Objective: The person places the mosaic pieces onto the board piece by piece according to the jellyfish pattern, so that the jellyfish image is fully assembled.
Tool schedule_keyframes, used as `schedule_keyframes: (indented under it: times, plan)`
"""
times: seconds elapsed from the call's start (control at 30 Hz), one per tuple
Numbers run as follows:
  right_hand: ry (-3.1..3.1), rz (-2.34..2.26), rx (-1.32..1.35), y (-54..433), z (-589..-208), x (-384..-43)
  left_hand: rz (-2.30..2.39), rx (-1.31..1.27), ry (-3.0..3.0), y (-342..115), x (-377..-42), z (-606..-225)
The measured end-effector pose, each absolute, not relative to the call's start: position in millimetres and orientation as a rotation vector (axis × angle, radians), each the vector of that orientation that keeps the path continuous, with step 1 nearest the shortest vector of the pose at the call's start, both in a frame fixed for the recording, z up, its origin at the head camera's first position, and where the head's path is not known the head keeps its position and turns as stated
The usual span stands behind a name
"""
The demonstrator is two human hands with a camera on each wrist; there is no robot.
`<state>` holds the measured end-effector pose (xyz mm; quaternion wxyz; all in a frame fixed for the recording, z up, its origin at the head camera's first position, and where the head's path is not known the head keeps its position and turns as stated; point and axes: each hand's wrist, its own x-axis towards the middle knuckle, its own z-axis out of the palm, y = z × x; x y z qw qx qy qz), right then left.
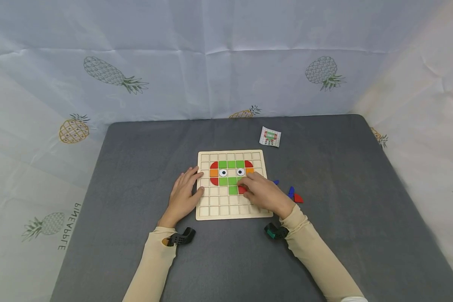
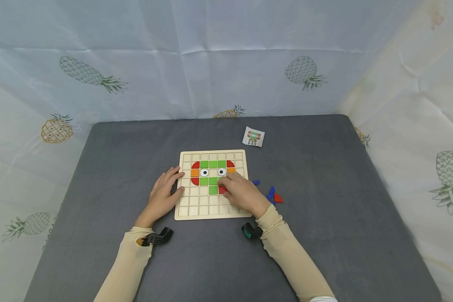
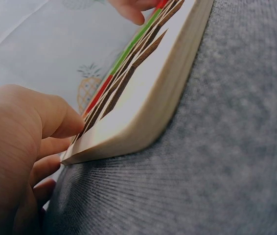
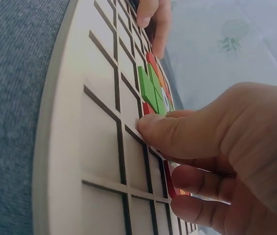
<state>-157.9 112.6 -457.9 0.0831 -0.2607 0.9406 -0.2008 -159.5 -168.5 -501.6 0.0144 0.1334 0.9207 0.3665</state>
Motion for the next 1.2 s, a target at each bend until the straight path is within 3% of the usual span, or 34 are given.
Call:
schedule_keyframes:
  times: [0.5, 1.2]
  plan:
    - [2.764, -0.805, -0.727, 121, -454, -158, 1.149, 0.415, 2.866, -168, -160, -502]
    - [2.821, -1.194, -0.625, 199, -445, -146, 1.135, 0.410, 2.873, -167, -159, -502]
